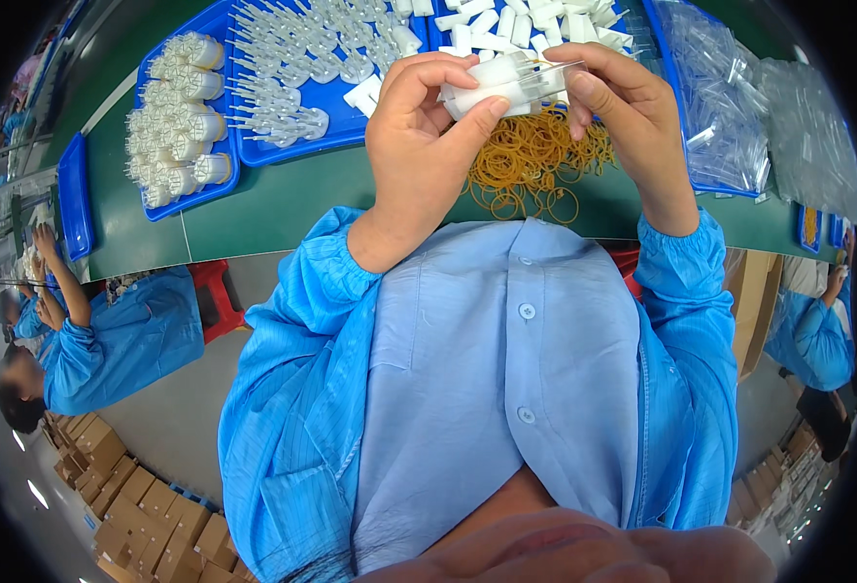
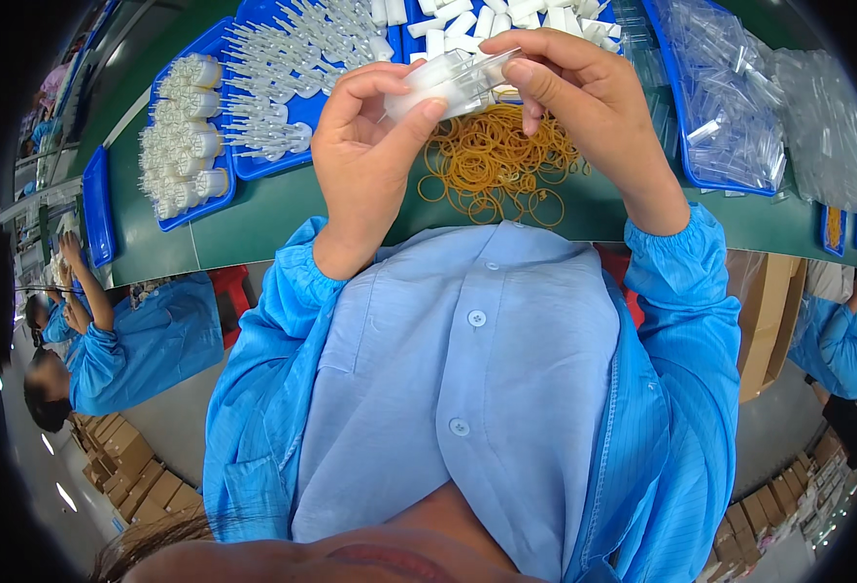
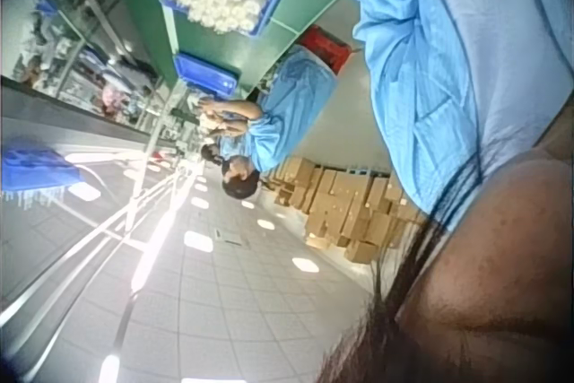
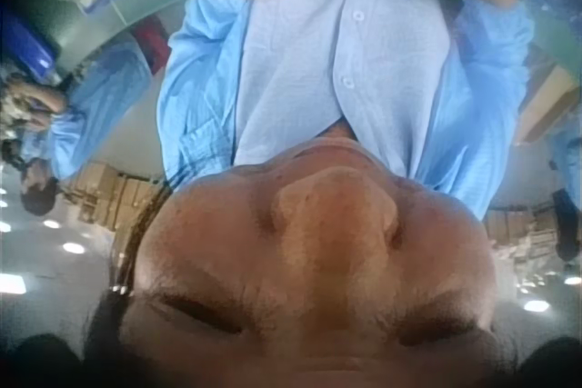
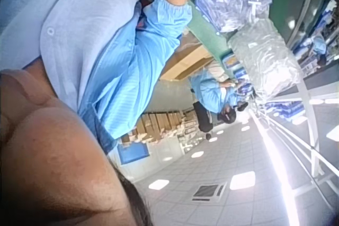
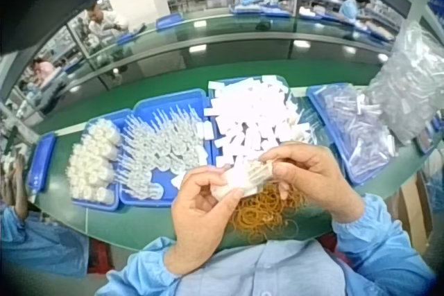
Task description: The person assembles small white plastic components by hand. They pick up a white base and a clear plastic piece, fit them together, and place the finished unit into a blue tray. The process is repeated continuously throughout the clip.
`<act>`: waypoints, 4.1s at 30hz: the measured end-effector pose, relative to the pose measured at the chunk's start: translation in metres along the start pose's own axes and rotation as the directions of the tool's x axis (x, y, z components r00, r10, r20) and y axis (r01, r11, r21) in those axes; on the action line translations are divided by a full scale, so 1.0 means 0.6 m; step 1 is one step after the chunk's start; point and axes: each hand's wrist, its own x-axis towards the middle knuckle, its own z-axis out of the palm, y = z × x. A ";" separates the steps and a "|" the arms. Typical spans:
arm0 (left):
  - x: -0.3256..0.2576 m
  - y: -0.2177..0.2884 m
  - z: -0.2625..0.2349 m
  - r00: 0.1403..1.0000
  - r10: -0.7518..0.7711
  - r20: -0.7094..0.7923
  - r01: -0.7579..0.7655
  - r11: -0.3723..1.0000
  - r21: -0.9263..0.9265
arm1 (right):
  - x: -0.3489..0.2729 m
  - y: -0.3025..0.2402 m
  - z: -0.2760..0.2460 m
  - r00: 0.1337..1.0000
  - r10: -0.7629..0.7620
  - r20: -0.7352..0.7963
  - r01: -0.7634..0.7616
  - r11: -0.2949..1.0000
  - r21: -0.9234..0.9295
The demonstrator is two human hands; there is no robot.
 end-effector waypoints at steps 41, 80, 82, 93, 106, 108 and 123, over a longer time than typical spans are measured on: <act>-0.012 0.001 -0.003 0.812 -0.583 0.026 0.505 0.678 -0.535 | 0.036 -0.009 0.064 0.853 -0.482 0.202 0.479 0.565 -0.672; -0.011 -0.013 0.023 0.975 -0.221 -0.037 0.219 0.974 -0.067 | 0.039 0.142 -0.302 0.947 -0.316 -0.049 0.001 0.157 -0.988; -0.012 -0.014 0.021 0.971 -0.237 -0.033 0.235 0.970 -0.069 | 0.032 0.151 -0.289 0.988 -0.152 -0.033 -0.003 0.195 -0.981; -0.012 -0.017 0.024 0.951 -0.309 0.008 0.308 0.944 -0.115 | 0.019 0.135 -0.202 0.943 0.070 -0.325 -0.322 0.441 -0.838; -0.013 -0.007 0.015 0.918 -0.396 0.001 0.388 0.900 -0.197 | 0.016 0.113 -0.227 0.933 0.087 -0.350 -0.125 0.988 -0.088; -0.013 -0.001 0.014 0.914 -0.406 0.010 0.398 0.891 -0.216 | 0.005 0.093 -0.223 0.937 0.030 -0.348 -0.018 0.999 0.038; -0.019 -0.005 -0.010 0.968 -0.248 0.041 0.251 0.943 -0.218 | -0.002 0.031 -0.064 0.983 -0.152 -0.105 0.168 0.971 0.169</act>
